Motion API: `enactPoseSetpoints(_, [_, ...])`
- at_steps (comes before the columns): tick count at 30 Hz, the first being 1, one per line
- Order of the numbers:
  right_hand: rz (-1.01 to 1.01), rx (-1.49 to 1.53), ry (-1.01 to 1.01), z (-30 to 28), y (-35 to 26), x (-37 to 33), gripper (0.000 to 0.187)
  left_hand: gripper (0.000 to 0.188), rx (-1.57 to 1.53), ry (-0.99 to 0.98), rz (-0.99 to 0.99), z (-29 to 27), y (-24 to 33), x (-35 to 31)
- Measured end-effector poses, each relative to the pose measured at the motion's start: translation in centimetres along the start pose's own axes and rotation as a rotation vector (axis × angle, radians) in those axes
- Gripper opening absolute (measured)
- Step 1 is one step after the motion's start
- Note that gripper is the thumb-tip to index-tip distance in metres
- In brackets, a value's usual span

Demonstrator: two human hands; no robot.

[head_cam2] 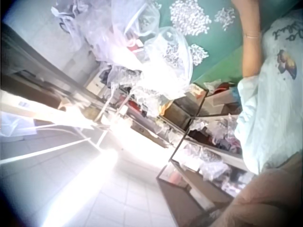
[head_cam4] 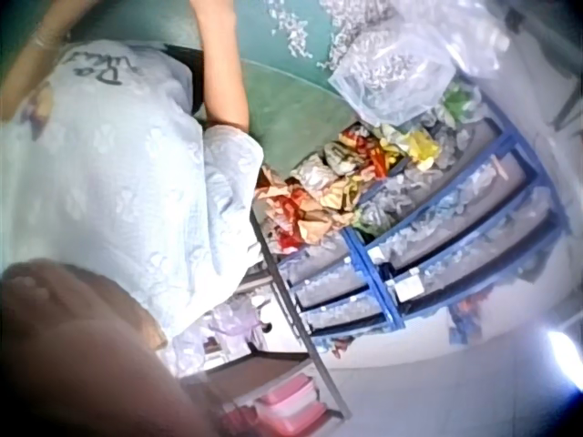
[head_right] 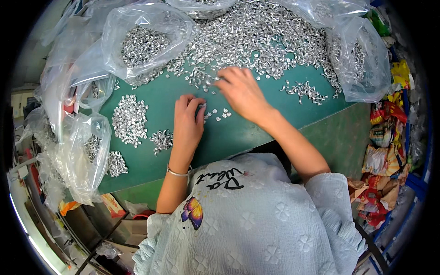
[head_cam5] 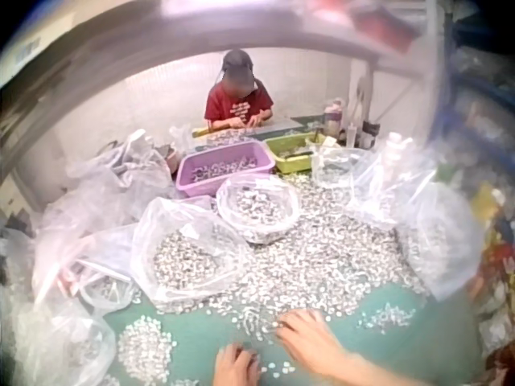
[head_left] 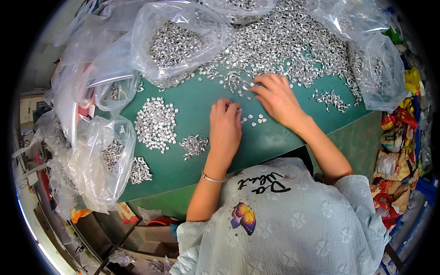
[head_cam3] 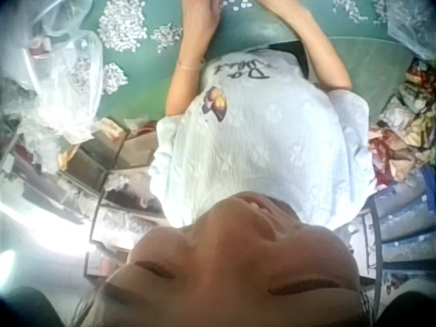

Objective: The person picks up small metal components from a large pile and places them into a separate smaller group on a green workbench.

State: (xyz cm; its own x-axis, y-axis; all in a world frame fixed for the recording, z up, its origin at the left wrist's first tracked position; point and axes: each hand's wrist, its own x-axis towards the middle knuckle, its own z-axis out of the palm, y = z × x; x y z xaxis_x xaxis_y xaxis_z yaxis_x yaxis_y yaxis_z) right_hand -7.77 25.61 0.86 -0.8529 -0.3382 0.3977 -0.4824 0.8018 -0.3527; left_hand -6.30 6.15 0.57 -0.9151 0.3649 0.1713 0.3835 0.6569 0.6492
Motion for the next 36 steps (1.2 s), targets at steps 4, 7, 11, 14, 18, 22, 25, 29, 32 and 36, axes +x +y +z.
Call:
enactPoseSetpoints(4, [0.082, -0.009, 0.051, -1.0, 1.2, -1.0, 0.025, 0.034, -0.278, 0.021, -0.128, -0.5, 1.3, -0.5])
enactPoseSetpoints(7, [0.062, 0.102, 0.056, -0.4, -0.8, 0.6, 0.024, 0.034, -0.112, 0.154, 0.015, 0.5, 1.5, 0.4])
enactPoseSetpoints(11, [-0.041, -0.030, 0.028, 0.2, 0.1, 0.5, 0.022, 0.035, 0.051, 0.009, 0.081, 0.8, 1.3, -0.1])
enactPoseSetpoints(14, [0.133, -0.071, 0.104, -1.1, 1.2, -0.9, 0.021, 0.037, -0.053, -0.039, 0.054, -0.1, 0.9, -1.4])
enactPoseSetpoints(18, [0.096, 0.072, 0.079, -0.5, -1.0, 0.0, 0.017, 0.051, 0.012, 0.049, 0.107, 0.6, 1.4, 0.3])
enactPoseSetpoints(22, [0.064, 0.023, -0.008, -0.1, -1.4, -0.3, 0.013, 0.045, 0.058, 0.023, 0.128, 1.1, 1.5, 0.9])
enactPoseSetpoints(25, [0.043, 0.097, -0.179, -2.4, -1.3, -1.7, 0.011, 0.041, 0.009, -0.037, 0.082, 0.6, 1.2, -1.3])
enactPoseSetpoints(29, [0.129, 0.402, -0.311, -2.5, -0.7, -2.0, 0.015, 0.040, -0.120, -0.042, 0.063, 0.9, 2.6, -3.7])
enactPoseSetpoints(32, [0.156, 0.272, -0.016, -1.4, -0.1, 1.4, 0.022, 0.039, -0.052, 0.072, 0.063, 1.0, 3.2, -2.2])
enactPoseSetpoints(36, [-0.184, 0.185, -0.050, 1.7, -0.1, 4.1, 0.027, 0.041, 0.006, -0.039, 0.109, 1.9, 3.7, -2.1])
